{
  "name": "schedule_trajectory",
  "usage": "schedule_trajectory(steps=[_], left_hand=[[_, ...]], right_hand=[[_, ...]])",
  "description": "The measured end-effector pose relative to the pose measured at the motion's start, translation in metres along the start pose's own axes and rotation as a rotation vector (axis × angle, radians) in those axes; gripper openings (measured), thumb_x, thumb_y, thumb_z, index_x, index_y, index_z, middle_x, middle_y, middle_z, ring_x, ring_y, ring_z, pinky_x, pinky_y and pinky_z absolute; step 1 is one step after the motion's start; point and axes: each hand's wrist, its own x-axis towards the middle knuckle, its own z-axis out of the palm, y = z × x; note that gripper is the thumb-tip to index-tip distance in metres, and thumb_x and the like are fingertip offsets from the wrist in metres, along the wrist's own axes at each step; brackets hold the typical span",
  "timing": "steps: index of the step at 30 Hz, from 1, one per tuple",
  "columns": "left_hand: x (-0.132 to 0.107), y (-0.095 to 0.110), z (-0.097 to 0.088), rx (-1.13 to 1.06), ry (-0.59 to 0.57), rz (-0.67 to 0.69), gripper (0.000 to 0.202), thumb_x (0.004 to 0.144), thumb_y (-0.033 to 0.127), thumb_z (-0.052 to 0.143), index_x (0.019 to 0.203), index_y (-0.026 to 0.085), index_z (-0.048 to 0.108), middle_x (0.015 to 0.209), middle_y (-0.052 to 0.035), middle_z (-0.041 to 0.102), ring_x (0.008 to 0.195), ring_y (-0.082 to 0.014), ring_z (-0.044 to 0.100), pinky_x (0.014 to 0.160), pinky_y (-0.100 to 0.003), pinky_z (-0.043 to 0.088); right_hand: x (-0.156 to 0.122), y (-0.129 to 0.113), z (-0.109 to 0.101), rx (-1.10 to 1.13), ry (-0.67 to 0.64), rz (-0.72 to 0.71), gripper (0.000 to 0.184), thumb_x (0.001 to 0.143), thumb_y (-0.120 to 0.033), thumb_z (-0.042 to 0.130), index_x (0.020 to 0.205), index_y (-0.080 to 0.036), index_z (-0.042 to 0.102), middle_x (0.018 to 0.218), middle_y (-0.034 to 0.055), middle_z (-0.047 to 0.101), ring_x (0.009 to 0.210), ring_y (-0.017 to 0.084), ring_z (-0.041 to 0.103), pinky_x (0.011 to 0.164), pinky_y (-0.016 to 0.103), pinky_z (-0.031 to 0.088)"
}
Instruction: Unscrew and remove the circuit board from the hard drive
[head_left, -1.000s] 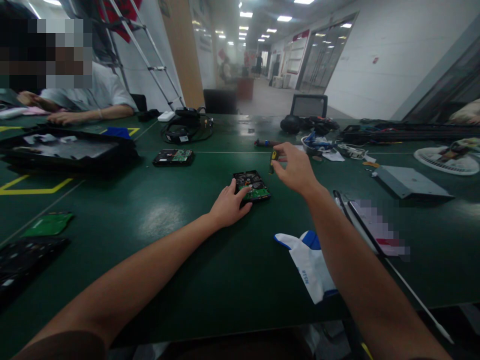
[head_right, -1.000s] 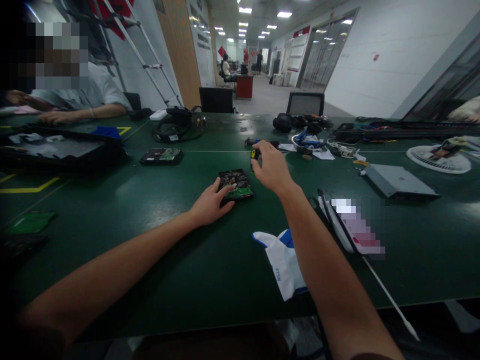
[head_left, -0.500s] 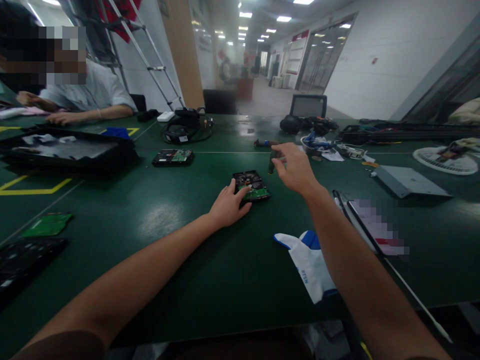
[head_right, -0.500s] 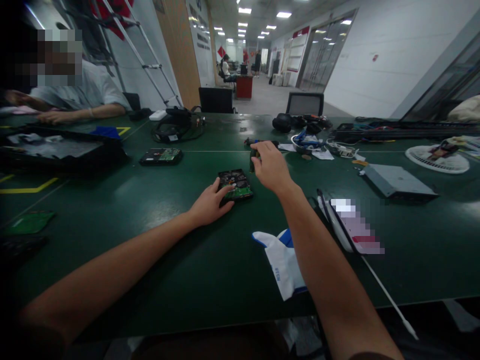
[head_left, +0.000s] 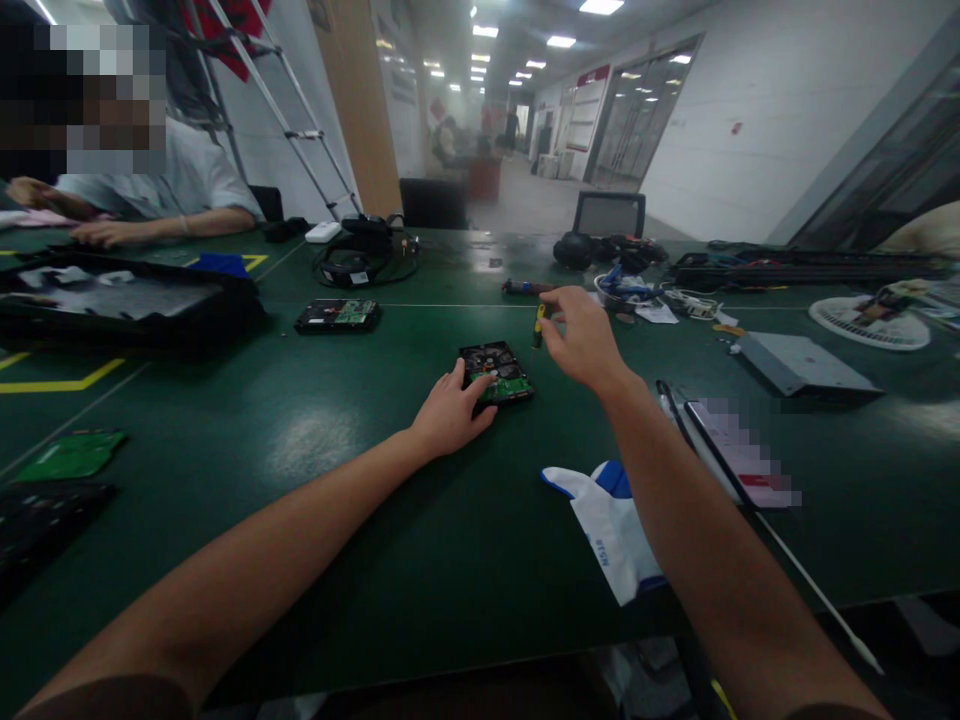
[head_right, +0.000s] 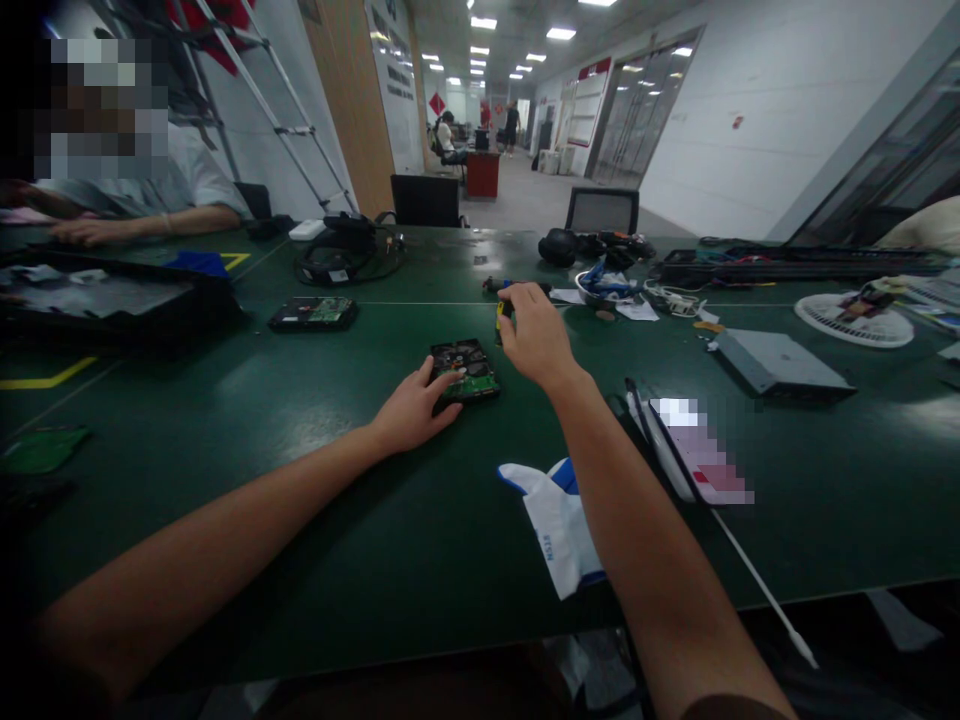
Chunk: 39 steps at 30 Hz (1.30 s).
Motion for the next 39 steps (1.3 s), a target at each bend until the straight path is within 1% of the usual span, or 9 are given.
schedule_trajectory(steps=[4,7,10,13,17,22,28,35,39], left_hand=[[-0.0002,0.0000,0.0004,-0.001,-0.002,0.003,0.060,0.098,0.052,0.054,0.153,0.028,0.048,0.163,-0.0216,0.031,0.138,-0.0436,0.050,0.111,-0.056,0.042],[-0.0003,-0.0002,0.0012,-0.003,0.009,0.007,0.060,0.098,0.052,0.054,0.153,0.029,0.048,0.163,-0.0213,0.031,0.138,-0.0431,0.050,0.111,-0.056,0.042],[-0.0005,-0.0004,0.0018,-0.004,0.017,0.009,0.060,0.098,0.052,0.054,0.153,0.028,0.048,0.163,-0.0208,0.031,0.138,-0.0425,0.050,0.111,-0.056,0.042],[-0.0007,-0.0005,0.0017,-0.006,0.019,0.014,0.059,0.098,0.051,0.055,0.152,0.028,0.048,0.164,-0.0210,0.031,0.138,-0.0422,0.050,0.111,-0.056,0.042],[-0.0009,-0.0002,0.0007,0.001,0.013,0.012,0.060,0.098,0.052,0.054,0.152,0.028,0.048,0.163,-0.0228,0.031,0.137,-0.0432,0.052,0.110,-0.056,0.043],[-0.0006,0.0006,-0.0011,-0.003,0.004,0.012,0.060,0.097,0.051,0.055,0.151,0.027,0.048,0.164,-0.0216,0.030,0.136,-0.0421,0.052,0.110,-0.057,0.043],[-0.0005,0.0011,-0.0012,-0.009,0.007,0.008,0.059,0.098,0.050,0.055,0.151,0.027,0.049,0.164,-0.0219,0.031,0.139,-0.0426,0.050,0.111,-0.057,0.042],[-0.0006,0.0007,0.0001,-0.019,0.003,0.002,0.059,0.097,0.050,0.056,0.152,0.028,0.048,0.165,-0.0211,0.029,0.138,-0.0416,0.050,0.112,-0.056,0.041],[-0.0006,0.0010,-0.0005,-0.006,0.003,0.006,0.059,0.097,0.050,0.056,0.152,0.027,0.048,0.164,-0.0216,0.030,0.138,-0.0419,0.051,0.111,-0.056,0.042]], right_hand=[[-0.0007,-0.0030,-0.0020,-0.022,0.012,0.024,0.030,0.088,-0.022,0.061,0.118,-0.023,0.060,0.117,0.0129,0.061,0.111,0.032,0.060,0.094,0.054,0.055],[-0.0002,-0.0025,-0.0013,-0.012,0.008,0.009,0.032,0.087,-0.017,0.058,0.119,-0.022,0.060,0.119,0.0138,0.061,0.114,0.032,0.059,0.095,0.054,0.054],[0.0004,-0.0007,-0.0006,0.002,-0.005,0.008,0.033,0.087,-0.016,0.057,0.120,-0.021,0.060,0.121,0.0146,0.063,0.109,0.031,0.062,0.093,0.052,0.055],[0.0003,-0.0002,-0.0005,0.013,0.015,0.033,0.030,0.089,-0.022,0.061,0.119,-0.022,0.059,0.118,0.0130,0.064,0.106,0.031,0.063,0.089,0.051,0.056],[-0.0004,-0.0020,0.0009,0.007,0.044,0.045,0.026,0.089,-0.030,0.066,0.113,-0.023,0.059,0.115,0.0117,0.064,0.107,0.031,0.062,0.089,0.052,0.055],[-0.0010,-0.0033,0.0041,0.043,0.012,0.030,0.032,0.087,-0.019,0.059,0.119,-0.021,0.057,0.117,0.0135,0.064,0.107,0.031,0.063,0.091,0.050,0.055],[-0.0022,-0.0074,0.0011,-0.002,0.017,0.047,0.029,0.089,-0.026,0.063,0.117,-0.024,0.058,0.114,0.0114,0.064,0.105,0.031,0.062,0.091,0.052,0.055],[-0.0002,-0.0060,0.0027,0.021,0.017,0.037,0.031,0.087,-0.017,0.057,0.118,-0.020,0.058,0.119,0.0151,0.063,0.109,0.032,0.062,0.091,0.051,0.055],[-0.0004,-0.0047,0.0037,0.028,0.020,0.071,0.031,0.089,-0.022,0.060,0.119,-0.021,0.056,0.118,0.0143,0.064,0.107,0.031,0.063,0.089,0.050,0.056]])
